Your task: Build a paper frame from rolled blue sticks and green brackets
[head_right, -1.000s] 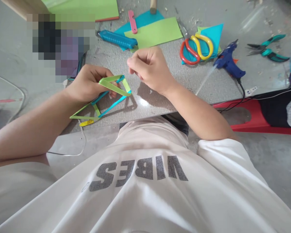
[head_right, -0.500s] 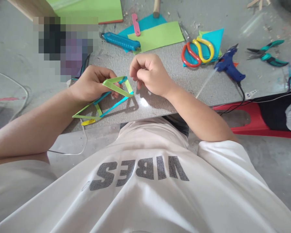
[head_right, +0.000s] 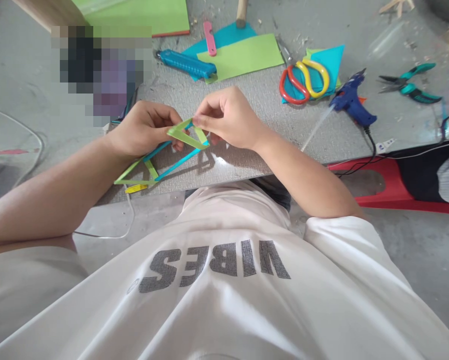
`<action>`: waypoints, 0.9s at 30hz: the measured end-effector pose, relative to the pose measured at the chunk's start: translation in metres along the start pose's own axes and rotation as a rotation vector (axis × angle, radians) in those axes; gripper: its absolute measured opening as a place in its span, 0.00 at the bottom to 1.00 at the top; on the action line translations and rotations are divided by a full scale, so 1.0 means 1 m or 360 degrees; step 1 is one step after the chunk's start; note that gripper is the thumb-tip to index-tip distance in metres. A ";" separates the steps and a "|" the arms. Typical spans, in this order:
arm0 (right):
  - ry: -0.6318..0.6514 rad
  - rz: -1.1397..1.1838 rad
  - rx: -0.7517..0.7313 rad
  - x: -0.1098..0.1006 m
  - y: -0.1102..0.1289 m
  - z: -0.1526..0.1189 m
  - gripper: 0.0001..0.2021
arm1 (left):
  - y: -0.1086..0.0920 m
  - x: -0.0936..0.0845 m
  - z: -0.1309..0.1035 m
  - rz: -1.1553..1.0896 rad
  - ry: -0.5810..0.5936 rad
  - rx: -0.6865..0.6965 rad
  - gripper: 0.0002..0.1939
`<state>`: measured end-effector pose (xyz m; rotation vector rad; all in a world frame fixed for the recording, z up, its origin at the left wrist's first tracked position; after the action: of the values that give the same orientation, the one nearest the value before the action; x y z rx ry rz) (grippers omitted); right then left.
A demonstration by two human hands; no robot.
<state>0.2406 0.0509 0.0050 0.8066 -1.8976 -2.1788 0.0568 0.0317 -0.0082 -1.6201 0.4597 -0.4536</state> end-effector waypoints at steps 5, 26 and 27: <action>-0.0125 -0.0139 -0.0044 -0.010 0.005 -0.003 0.25 | 0.000 0.001 -0.001 -0.0003 0.0010 -0.0040 0.28; 0.0030 -0.0266 -0.0173 -0.004 0.000 -0.009 0.22 | 0.005 0.010 -0.005 -0.0020 -0.0139 -0.0025 0.20; 0.0028 -0.0267 -0.0181 -0.004 0.002 -0.009 0.22 | 0.004 0.010 -0.005 -0.0020 -0.0153 -0.0006 0.19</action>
<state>0.2478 0.0440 0.0071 0.9923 -1.7368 -2.3427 0.0627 0.0215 -0.0113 -1.6415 0.3786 -0.3822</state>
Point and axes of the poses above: each hand's wrist, its own z-axis towards the middle knuckle, its own x-axis out of the palm, y = z × x, the point moved 8 cm from there along z, towards the middle knuckle, and after that the axes turned 9 degrees about -z, right-handed, at the moved point
